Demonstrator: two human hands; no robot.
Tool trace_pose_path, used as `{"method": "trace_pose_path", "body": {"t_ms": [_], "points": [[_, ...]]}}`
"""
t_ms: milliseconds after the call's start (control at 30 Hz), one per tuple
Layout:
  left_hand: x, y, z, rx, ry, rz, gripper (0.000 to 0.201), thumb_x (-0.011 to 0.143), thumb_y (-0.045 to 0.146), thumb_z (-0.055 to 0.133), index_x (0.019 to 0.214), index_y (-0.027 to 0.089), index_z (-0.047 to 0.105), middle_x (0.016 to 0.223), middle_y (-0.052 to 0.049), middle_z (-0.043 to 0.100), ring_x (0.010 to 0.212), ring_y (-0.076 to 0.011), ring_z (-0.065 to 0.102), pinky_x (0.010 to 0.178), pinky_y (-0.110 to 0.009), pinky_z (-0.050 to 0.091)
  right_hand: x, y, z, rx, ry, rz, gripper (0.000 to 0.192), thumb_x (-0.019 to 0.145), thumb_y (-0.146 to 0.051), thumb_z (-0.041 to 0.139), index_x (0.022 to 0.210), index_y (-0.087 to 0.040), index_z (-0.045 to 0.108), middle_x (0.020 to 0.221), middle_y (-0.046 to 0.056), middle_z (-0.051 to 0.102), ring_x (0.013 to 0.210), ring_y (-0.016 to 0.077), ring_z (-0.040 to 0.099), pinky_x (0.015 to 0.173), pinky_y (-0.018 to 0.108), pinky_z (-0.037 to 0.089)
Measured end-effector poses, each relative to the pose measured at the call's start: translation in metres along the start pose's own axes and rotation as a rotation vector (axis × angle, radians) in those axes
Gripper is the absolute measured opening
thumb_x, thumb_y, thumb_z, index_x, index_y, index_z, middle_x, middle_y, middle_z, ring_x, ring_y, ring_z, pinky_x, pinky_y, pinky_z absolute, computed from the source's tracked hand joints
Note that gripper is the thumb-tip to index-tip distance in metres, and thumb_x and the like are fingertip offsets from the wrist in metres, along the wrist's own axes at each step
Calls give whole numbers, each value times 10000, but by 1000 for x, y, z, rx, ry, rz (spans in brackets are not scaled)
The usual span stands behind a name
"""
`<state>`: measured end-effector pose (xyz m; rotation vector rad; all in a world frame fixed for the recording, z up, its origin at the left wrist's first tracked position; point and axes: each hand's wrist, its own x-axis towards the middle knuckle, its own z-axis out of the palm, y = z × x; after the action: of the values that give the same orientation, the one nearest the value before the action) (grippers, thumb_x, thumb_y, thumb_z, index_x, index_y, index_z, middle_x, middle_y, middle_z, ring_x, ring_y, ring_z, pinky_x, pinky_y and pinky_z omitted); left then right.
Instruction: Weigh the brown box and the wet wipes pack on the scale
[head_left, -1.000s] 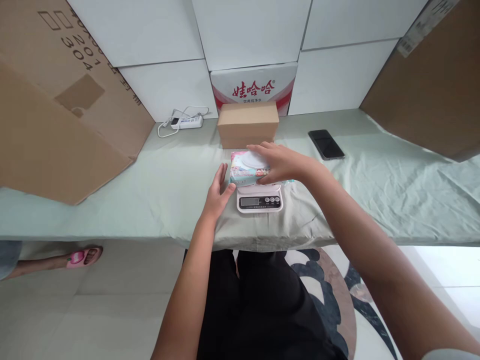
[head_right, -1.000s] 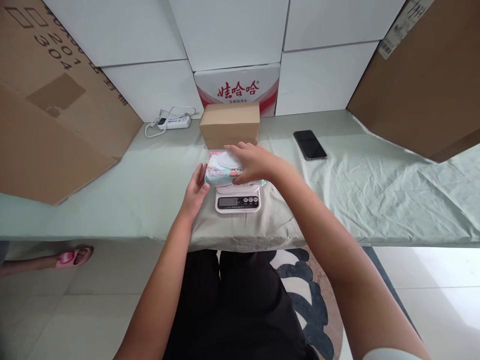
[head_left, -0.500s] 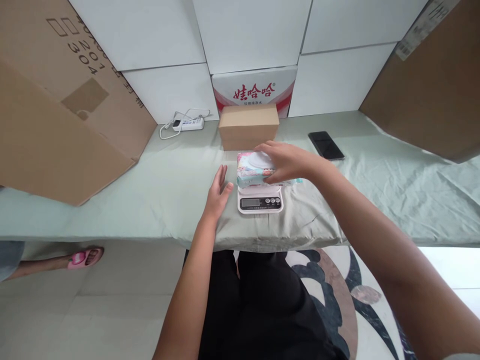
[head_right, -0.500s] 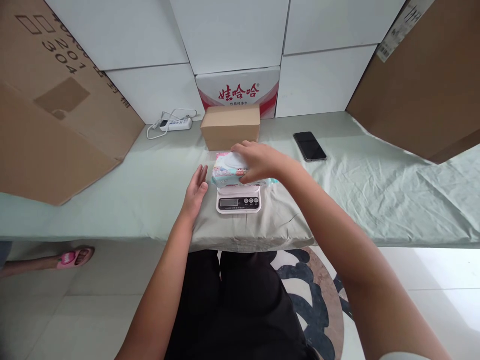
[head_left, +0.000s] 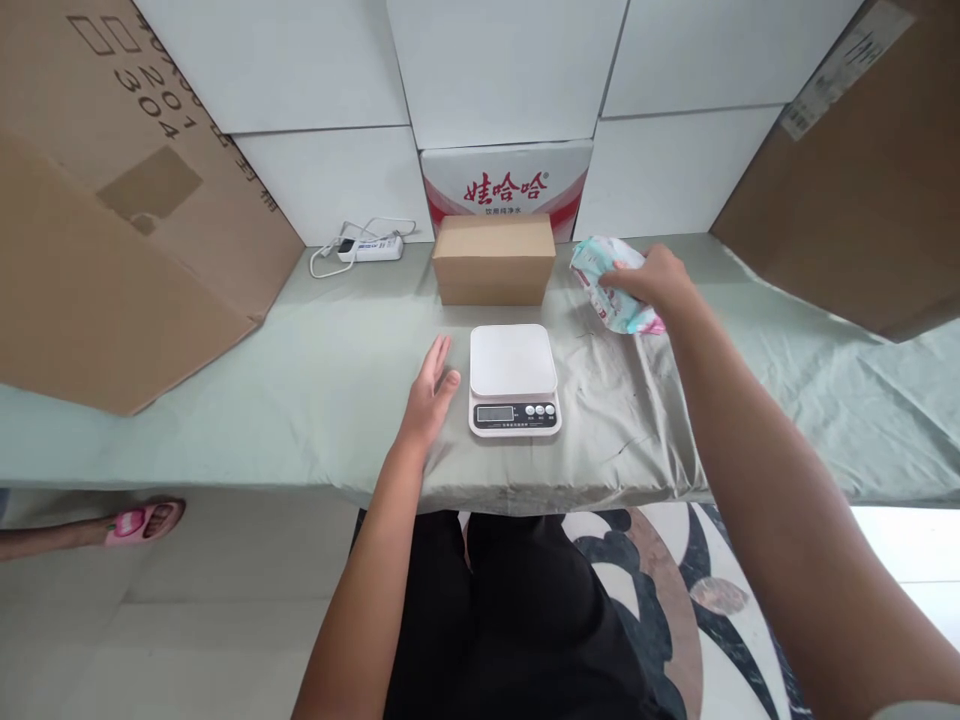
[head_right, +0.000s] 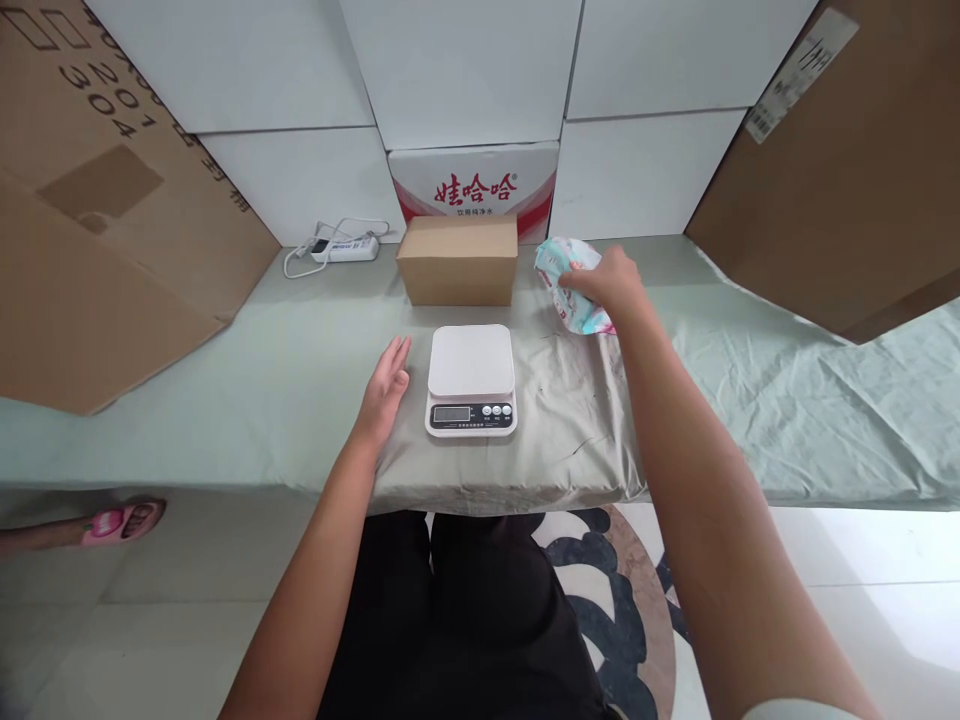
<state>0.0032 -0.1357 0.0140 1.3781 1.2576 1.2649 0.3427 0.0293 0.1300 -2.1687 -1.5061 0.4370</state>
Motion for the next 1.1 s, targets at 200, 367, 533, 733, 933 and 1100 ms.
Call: {"method": "trace_pose_path", "body": {"t_ms": [200,367,533,733,933,1100], "points": [[1,2,0,24,19,6,1104,859,903,588,1710,246,338,1833,-172,287,1733,-348,196,1405,-525,230,18,-28,40,-9,106,133,826,781,-419,846,1475,-98,532,1450,316,564,1392,481,565,1052,656,524],[1,0,-1,11,39,18,1070,864,897,587,1696,260,371,1826,-172,311,1729,-354,212,1402,-533,242,21,-46,68,-55,147,134,847,753,-406,870,1472,-93,551,1494,371,488,1397,554,481,980,779,458],[-1,-2,-2,12,35,20,973,920,855,552,1700,304,369,1831,-136,319,1730,-356,199,1402,-545,246,23,-42,86,-45,232,49,885,737,-591,850,1415,-79,600,1472,376,495,1364,578,454,939,822,417],[-3,2,-2,6,58,-16,925,929,841,552,1690,339,397,1833,-100,322,1732,-348,202,1405,-558,236,-30,-28,76,-10,257,-392,681,956,-622,578,1447,-150,584,1509,303,534,1450,515,450,1159,798,318],[2,-7,-1,-18,138,5,857,986,800,498,1680,303,421,1821,-115,353,1721,-315,264,1408,-515,235,-66,-23,95,470,64,-517,812,1051,-702,166,1675,-214,342,1628,194,505,1544,305,497,1256,504,451],[33,-2,-12,-65,277,63,785,1008,758,503,1663,329,448,1816,-66,378,1719,-284,276,1410,-473,248,-42,-29,115,694,-28,-366,929,1001,-767,164,1766,-243,115,1796,135,317,1704,241,296,1321,495,395]]}}
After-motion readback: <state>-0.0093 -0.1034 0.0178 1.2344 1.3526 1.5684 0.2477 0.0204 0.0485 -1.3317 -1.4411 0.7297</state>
